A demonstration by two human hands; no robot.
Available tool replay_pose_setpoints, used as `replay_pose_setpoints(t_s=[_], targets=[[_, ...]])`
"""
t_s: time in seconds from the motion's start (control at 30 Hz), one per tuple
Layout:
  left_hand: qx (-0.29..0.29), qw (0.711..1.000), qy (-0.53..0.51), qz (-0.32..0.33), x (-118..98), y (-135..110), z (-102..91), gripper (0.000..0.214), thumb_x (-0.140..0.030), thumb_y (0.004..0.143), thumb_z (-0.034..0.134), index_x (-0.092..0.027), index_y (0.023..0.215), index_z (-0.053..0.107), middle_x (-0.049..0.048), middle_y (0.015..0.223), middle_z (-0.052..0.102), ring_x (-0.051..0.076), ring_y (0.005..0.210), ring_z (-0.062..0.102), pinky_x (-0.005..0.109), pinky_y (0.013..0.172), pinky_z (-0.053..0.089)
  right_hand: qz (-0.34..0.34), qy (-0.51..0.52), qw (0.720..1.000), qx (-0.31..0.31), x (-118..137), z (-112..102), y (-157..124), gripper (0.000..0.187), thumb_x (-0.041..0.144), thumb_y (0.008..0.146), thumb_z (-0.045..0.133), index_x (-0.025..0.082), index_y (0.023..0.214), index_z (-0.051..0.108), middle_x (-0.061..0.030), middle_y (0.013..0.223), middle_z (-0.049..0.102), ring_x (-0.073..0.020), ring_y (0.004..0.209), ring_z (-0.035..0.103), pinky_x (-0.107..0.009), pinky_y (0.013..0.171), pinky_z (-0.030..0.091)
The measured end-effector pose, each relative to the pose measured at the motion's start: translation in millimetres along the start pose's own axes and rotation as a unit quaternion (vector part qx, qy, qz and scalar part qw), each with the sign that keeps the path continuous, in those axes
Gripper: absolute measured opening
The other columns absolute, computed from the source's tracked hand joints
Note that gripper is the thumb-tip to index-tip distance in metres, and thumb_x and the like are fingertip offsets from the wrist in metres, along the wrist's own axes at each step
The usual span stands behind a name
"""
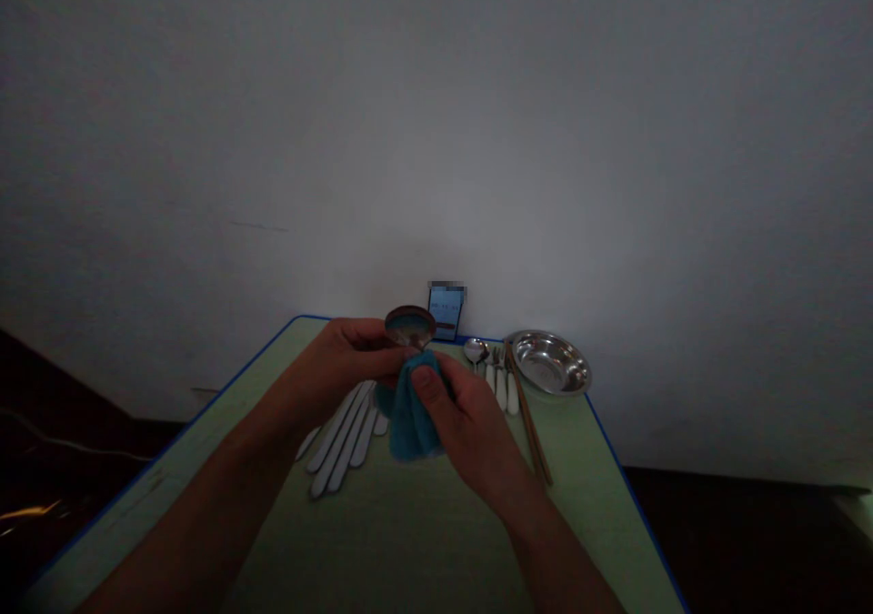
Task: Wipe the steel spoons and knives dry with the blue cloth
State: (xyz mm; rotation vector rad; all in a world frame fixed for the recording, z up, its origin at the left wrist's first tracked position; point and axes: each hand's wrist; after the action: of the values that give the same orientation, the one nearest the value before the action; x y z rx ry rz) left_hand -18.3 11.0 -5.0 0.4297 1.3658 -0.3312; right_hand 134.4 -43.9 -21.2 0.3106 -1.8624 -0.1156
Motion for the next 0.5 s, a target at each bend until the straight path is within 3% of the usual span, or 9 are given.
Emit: replay_pose_setpoints(t_s=[0.13, 0.27, 0.5], targets=[[-0.004, 0.999, 0.051, 0.013, 0.6, 1.0, -3.1, 0.007, -0.022, 0.066, 0.071, -0.016, 0.069, 0.070, -0.0019, 0.059, 0.062, 0.011, 0.055, 0.054, 0.024, 0.057, 0.045, 0.013, -0.017, 1.000, 0.007, -2.4, 0.7, -0.6, 0.035, 0.049, 0.088, 0.042, 0.019, 0.087, 0.059, 0.0017, 0.069, 0.054, -0.0109, 0.059, 0.047, -0.022, 0.051, 0.038], [-0.004, 0.993, 0.100, 0.061, 1.7, 2.1, -5.8, 0.007, -0.023, 0.067, 0.070, -0.016, 0.065, 0.068, 0.0003, 0.067, 0.063, 0.017, 0.073, 0.059, 0.030, 0.073, 0.045, 0.008, -0.032, 0.999, -0.001, -1.5, 1.1, -2.5, 0.034, 0.049, 0.088, 0.041, 0.019, 0.077, 0.052, 0.0025, 0.066, 0.047, -0.0111, 0.059, 0.043, -0.023, 0.051, 0.036], [-0.011, 0.997, 0.035, 0.061, 6.3, 1.0, 0.9, 0.006, -0.021, 0.065, 0.072, -0.016, 0.067, 0.068, -0.0002, 0.070, 0.064, 0.017, 0.077, 0.059, 0.030, 0.077, 0.043, 0.003, -0.043, 0.999, -0.015, 4.7, 0.3, -8.4, 0.031, 0.047, 0.090, 0.040, 0.020, 0.079, 0.049, 0.0027, 0.067, 0.046, -0.0109, 0.061, 0.042, -0.023, 0.052, 0.035]])
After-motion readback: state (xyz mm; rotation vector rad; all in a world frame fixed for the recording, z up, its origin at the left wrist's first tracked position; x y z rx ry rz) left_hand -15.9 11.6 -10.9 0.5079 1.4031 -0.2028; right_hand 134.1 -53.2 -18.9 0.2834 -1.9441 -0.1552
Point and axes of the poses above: each hand's wrist, its own y-axis towards the middle knuckle, its own z-axis out of the palm, x = y × z
